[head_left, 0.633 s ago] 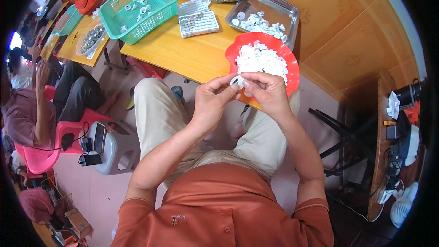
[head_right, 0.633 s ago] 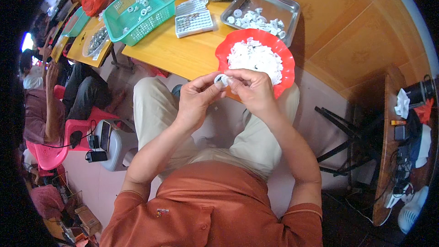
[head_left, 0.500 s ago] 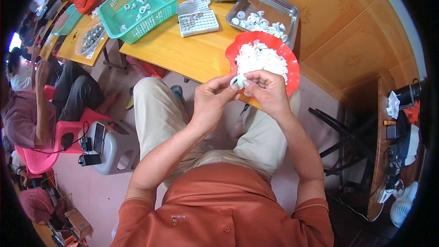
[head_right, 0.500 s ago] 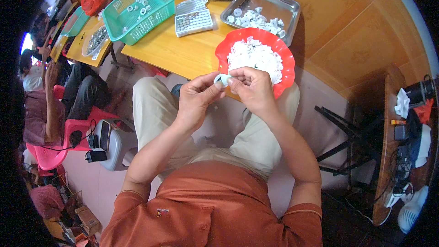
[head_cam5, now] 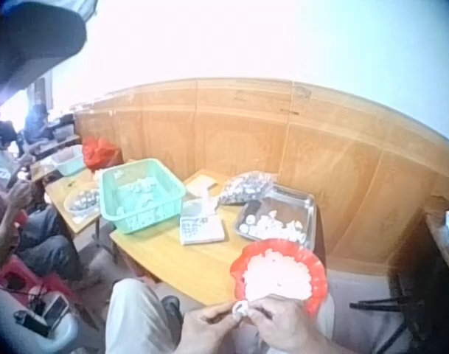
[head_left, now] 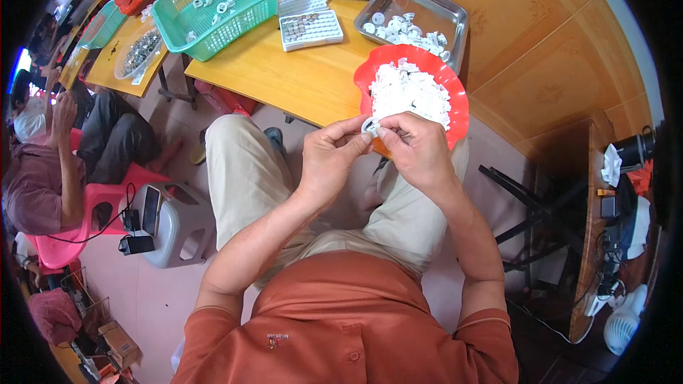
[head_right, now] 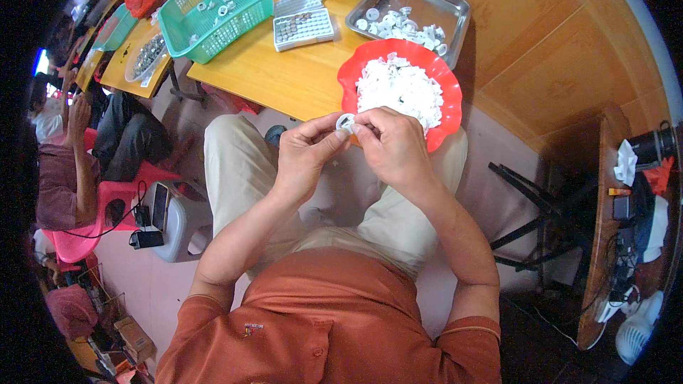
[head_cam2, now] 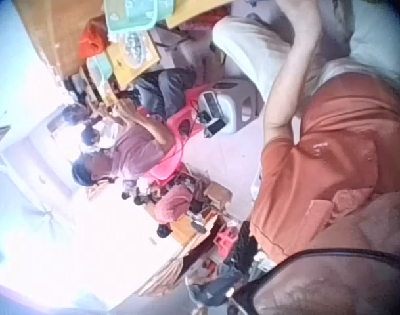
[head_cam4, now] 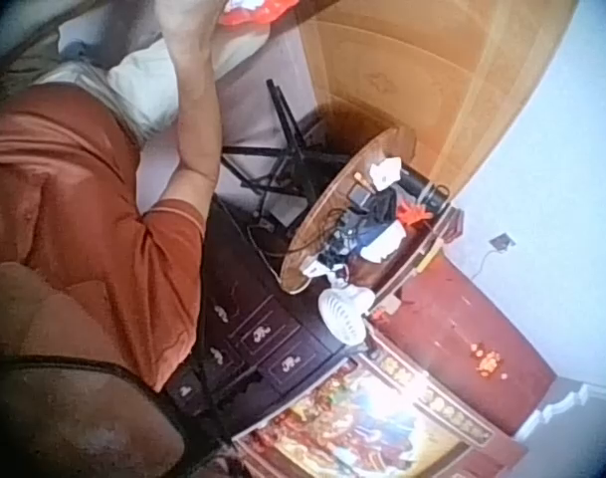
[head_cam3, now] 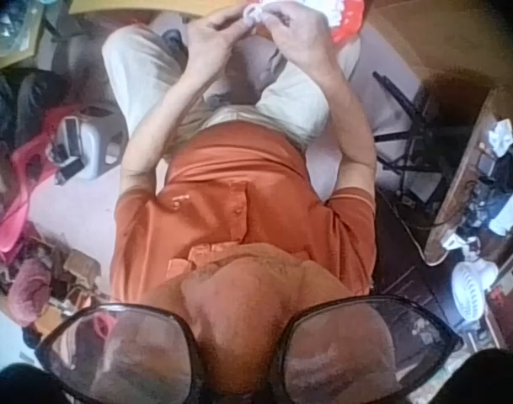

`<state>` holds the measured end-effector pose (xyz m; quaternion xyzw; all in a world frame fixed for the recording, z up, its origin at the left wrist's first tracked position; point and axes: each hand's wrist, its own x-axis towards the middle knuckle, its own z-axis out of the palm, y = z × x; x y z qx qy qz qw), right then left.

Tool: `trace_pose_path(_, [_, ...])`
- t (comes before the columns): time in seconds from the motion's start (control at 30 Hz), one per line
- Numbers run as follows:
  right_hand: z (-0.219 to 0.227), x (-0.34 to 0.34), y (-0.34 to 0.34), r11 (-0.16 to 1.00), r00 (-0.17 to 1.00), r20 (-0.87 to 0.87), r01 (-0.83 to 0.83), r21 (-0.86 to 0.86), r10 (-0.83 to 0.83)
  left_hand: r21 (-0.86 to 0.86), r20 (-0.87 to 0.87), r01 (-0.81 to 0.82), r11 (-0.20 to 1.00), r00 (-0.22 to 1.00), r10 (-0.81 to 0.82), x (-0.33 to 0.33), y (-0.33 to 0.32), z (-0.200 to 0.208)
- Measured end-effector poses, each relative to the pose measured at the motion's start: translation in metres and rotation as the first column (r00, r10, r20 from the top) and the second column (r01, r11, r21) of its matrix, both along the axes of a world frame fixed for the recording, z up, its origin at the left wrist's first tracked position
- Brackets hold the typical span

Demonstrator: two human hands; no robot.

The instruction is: Assembling small white plastic components by manually inserting metal parts.

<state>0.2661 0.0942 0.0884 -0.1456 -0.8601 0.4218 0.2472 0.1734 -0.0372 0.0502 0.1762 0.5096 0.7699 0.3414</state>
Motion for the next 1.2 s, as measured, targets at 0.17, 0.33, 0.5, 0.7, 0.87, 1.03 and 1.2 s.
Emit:
trace_pose_path(0.17, [-0.006,-0.003,0.000,0.998,0.998,0.054,-0.014,-0.062,0.017,-0.047,-0.063,-0.002,0.999,0.998,-0.001,0.000,-0.001,-0.003])
trace_pose_path(0.33, [-0.008,-0.006,0.000,0.994,0.997,0.069,-0.038,-0.107,0.046,-0.072,-0.124,-0.009,0.997,0.992,0.000,-0.002,-0.004,-0.009])
trace_pose_path(0.5, [-0.007,-0.008,-0.002,0.978,0.998,0.026,-0.055,-0.201,0.061,-0.096,-0.181,-0.030,0.995,0.983,0.012,-0.005,-0.006,-0.003])
trace_pose_path(0.7, [-0.009,-0.012,-0.003,0.953,1.000,0.006,-0.024,-0.303,0.027,-0.090,-0.200,-0.003,0.996,0.980,-0.015,-0.009,-0.011,-0.001])
trace_pose_path(0.87, [-0.003,-0.011,0.006,0.912,0.982,0.108,-0.100,-0.398,0.155,-0.081,-0.227,0.029,0.996,0.973,-0.047,-0.011,-0.013,0.006])
trace_pose_path(1.03, [-0.005,-0.012,0.005,0.929,0.987,0.045,-0.128,-0.348,0.153,-0.062,-0.236,0.020,0.998,0.971,-0.034,-0.013,-0.013,0.006])
trace_pose_path(1.2, [0.009,-0.013,-0.001,0.958,0.993,0.023,-0.109,-0.265,0.119,-0.051,-0.244,0.013,0.999,0.969,-0.025,-0.014,-0.011,0.013])
